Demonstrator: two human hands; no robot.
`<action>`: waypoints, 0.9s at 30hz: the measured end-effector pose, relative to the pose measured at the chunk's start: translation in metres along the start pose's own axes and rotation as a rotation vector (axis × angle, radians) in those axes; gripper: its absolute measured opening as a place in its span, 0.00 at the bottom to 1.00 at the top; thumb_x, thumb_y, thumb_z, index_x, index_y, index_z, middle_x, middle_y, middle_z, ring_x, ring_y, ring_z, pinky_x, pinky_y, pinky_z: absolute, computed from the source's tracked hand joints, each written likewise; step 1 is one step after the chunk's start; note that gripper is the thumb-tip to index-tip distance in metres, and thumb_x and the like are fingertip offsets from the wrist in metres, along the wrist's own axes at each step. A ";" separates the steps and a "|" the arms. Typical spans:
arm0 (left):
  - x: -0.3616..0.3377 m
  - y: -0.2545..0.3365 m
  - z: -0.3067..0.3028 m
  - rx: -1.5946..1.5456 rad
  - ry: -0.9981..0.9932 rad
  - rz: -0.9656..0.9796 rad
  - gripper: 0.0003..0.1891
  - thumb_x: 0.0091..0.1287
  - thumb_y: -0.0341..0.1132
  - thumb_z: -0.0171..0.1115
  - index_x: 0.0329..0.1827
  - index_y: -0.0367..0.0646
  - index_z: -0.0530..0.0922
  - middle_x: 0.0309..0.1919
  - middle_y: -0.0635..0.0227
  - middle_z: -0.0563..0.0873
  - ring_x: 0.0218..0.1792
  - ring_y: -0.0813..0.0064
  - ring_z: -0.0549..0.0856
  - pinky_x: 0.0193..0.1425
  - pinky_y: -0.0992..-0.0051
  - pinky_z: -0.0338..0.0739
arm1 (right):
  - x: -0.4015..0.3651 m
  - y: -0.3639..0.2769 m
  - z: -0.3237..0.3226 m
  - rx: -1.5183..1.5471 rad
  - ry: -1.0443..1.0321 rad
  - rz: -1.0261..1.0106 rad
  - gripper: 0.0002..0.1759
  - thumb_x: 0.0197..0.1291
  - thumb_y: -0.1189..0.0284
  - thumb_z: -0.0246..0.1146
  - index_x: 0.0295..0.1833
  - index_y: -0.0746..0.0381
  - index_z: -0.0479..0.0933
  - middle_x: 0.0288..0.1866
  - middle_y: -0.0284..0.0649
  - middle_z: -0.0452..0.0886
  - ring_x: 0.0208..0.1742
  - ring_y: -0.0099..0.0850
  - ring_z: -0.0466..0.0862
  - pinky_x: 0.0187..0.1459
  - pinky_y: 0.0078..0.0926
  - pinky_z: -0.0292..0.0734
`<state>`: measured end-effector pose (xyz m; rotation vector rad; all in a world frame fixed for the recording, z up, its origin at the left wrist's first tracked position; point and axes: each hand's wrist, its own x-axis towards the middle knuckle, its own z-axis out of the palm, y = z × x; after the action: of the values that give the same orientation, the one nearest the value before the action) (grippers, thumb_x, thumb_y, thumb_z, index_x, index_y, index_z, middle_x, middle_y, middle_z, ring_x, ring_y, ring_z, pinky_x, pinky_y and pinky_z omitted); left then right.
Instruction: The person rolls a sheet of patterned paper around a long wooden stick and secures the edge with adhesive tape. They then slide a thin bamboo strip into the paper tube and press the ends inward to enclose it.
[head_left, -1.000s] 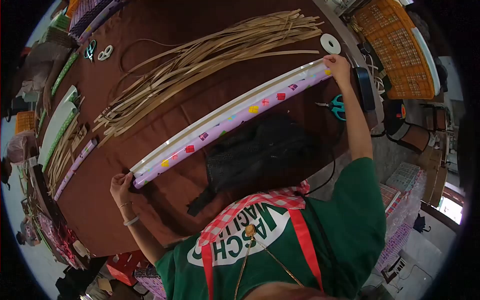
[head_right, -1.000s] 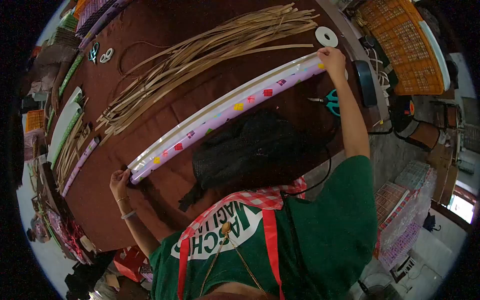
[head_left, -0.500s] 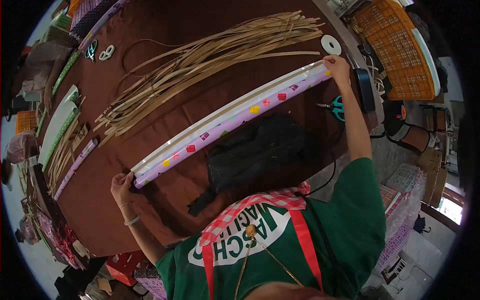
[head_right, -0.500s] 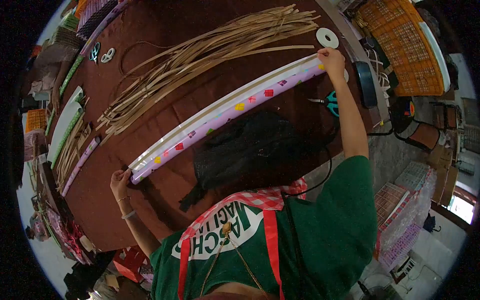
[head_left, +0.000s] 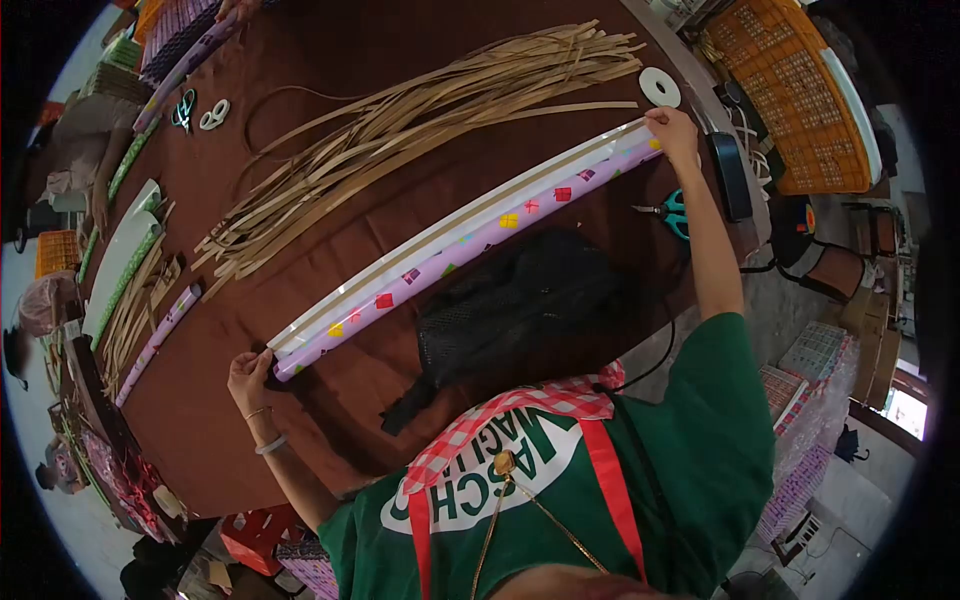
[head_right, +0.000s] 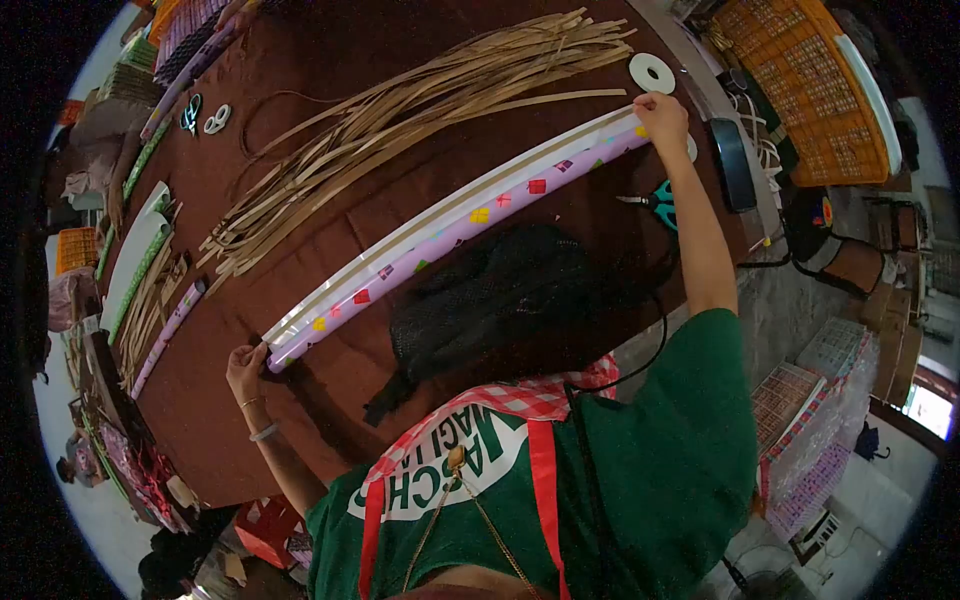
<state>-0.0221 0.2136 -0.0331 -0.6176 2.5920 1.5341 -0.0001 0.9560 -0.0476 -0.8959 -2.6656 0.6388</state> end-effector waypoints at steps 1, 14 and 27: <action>0.000 0.000 0.000 0.007 0.005 -0.016 0.15 0.50 0.31 0.73 0.35 0.38 0.74 0.28 0.70 0.83 0.24 0.88 0.75 0.27 0.89 0.67 | 0.001 -0.001 0.000 -0.016 -0.010 0.000 0.11 0.48 0.68 0.65 0.39 0.59 0.82 0.36 0.40 0.83 0.40 0.35 0.82 0.43 0.31 0.76; 0.002 -0.006 0.001 -0.088 -0.019 0.027 0.15 0.51 0.30 0.72 0.35 0.37 0.73 0.28 0.69 0.83 0.25 0.88 0.75 0.26 0.89 0.67 | 0.015 0.009 -0.003 -0.029 0.010 0.076 0.14 0.47 0.72 0.63 0.43 0.61 0.79 0.39 0.43 0.81 0.42 0.38 0.81 0.44 0.32 0.75; -0.003 -0.003 0.006 -0.046 0.011 0.132 0.14 0.51 0.28 0.71 0.34 0.35 0.74 0.29 0.65 0.83 0.30 0.82 0.81 0.35 0.85 0.75 | -0.084 -0.115 0.027 0.339 -0.329 -0.433 0.07 0.57 0.74 0.58 0.40 0.65 0.74 0.32 0.39 0.78 0.34 0.27 0.77 0.39 0.24 0.72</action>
<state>-0.0189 0.2188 -0.0378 -0.4690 2.6616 1.6358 -0.0029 0.8127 -0.0237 -0.1215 -2.7645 1.1532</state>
